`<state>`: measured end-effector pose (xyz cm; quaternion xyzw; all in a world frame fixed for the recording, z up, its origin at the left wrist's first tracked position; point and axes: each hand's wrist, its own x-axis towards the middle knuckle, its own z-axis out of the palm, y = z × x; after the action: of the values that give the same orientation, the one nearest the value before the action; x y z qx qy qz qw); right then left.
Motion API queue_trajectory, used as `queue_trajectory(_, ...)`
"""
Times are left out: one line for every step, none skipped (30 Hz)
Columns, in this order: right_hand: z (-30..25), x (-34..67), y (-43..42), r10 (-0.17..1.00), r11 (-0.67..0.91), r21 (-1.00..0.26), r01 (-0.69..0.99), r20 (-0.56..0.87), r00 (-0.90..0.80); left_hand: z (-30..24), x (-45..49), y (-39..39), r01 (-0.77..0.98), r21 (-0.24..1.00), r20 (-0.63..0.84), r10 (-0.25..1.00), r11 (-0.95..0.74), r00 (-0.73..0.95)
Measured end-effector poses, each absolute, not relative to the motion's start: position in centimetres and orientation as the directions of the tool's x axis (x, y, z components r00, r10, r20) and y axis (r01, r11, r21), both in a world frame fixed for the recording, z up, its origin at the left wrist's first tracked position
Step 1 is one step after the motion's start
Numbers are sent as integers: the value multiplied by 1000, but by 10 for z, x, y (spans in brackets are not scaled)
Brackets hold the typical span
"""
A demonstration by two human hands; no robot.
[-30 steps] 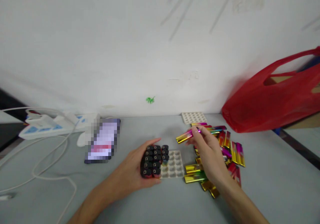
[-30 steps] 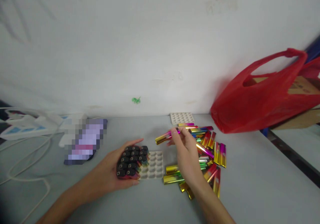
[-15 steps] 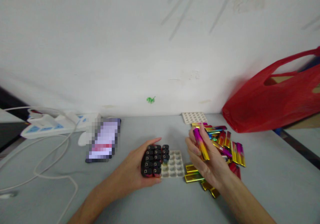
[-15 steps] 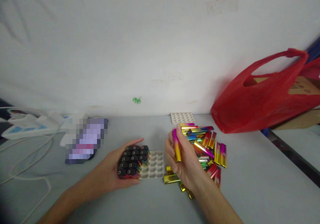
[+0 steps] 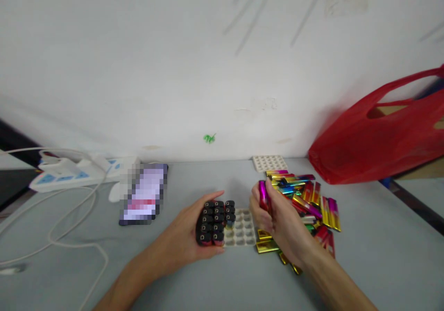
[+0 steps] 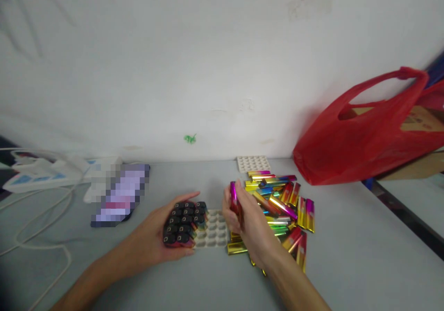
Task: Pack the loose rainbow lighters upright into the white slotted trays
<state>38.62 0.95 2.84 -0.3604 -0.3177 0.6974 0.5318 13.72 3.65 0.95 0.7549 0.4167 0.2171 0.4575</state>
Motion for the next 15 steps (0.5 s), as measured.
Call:
queue_trajectory(28, 386, 10, 974, -221, -834, -506, -168, -149, 9, 137, 36, 431, 871, -55, 827, -234, 560)
queue_trajectory(27, 385, 10, 977, -212, -840, -499, -171, -126, 9, 137, 36, 432, 871, -57, 826, -233, 561)
queue_trajectory(27, 385, 10, 979, -205, -845, -494, -173, -109, 9, 137, 36, 433, 871, -59, 825, -232, 562)
queue_trajectory(28, 385, 10, 980, -200, -849, -489, -174, -98, 10, 137, 36, 434, 870, -58, 825, -235, 562)
queue_trajectory(28, 386, 10, 981, -195, -854, -482, -171, -94, 10, 137, 37, 437, 867, -53, 826, -241, 561)
queue_trajectory(29, 386, 10, 981, -194, -858, -475, -171, -92, 10, 137, 37, 440, 863, -49, 827, -247, 560)
queue_trajectory(29, 386, 10, 980, -201, -860, -470, -177, -95, 10, 137, 37, 442, 861, -45, 829, -250, 557)
queue_trajectory(29, 386, 10, 976, -218, -858, -466, -192, -102, 10, 137, 37, 443, 860, -43, 832, -251, 554)
queue_trajectory(29, 387, 10, 970, -243, -853, -462, -213, -116, 11, 137, 37, 444, 861, -43, 834, -249, 551)
queue_trajectory(29, 387, 10, 965, -262, -848, -460, -228, -130, 11, 137, 37, 443, 864, -49, 834, -240, 549)
queue_trajectory(29, 387, 10, 963, -271, -846, -460, -231, -142, 11, 137, 37, 437, 870, -56, 834, -229, 549)
queue_trajectory(29, 387, 10, 963, -269, -844, -464, -223, -154, 11, 137, 37, 428, 876, -59, 832, -221, 552)
queue_trajectory(28, 387, 10, 965, -260, -842, -472, -206, -164, 11, 137, 37, 420, 881, -58, 830, -219, 555)
queue_trajectory(28, 387, 10, 967, -250, -838, -484, -189, -171, 11, 137, 37, 417, 882, -56, 828, -221, 558)
queue_trajectory(27, 388, 10, 967, -245, -832, -497, -177, -181, 11, 137, 37, 418, 880, -51, 829, -226, 557)
